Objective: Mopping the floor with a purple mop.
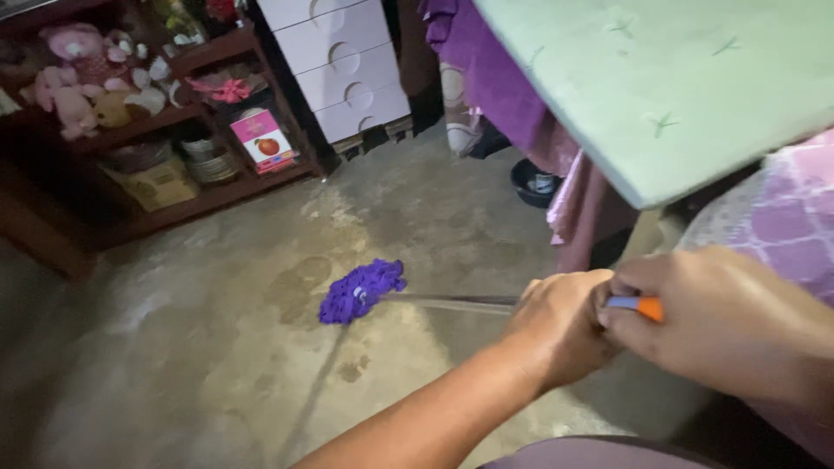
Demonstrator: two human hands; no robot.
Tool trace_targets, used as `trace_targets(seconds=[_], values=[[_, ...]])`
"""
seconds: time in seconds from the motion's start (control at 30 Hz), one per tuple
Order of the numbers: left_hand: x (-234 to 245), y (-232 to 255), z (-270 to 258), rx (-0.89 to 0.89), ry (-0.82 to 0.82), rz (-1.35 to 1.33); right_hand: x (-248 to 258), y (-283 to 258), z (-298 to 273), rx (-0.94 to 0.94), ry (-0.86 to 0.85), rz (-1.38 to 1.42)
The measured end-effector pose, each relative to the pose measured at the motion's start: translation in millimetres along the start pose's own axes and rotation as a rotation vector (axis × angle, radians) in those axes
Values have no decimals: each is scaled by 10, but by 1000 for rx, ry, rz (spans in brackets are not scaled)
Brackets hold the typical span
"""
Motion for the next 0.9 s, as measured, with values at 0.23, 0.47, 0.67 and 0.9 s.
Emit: trace_targets(seconds=[0.23, 0.47, 0.67, 0.9], values=[[810, -821, -117, -42, 101, 183, -34, -1137, 550, 155, 146, 28], [1757, -1650, -343, 102, 318, 185, -189, -2324, 1226, 358, 204, 60], [2311, -2278, -629, 132, 388, 90, -129, -3172, 1625, 333, 112, 103], [2882, -2502, -787, 364, 439, 33, -318, -3816, 2179, 382, 123, 41]])
Point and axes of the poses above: each hand's wrist, its own z-axis towards the middle knuckle, its own x-axis out of the back of the hand, y = z × x, the point moved 8 cm from there along z, towards the middle knuckle, and after that the axes turned 6 degrees about -z, right-handed, at the moved point
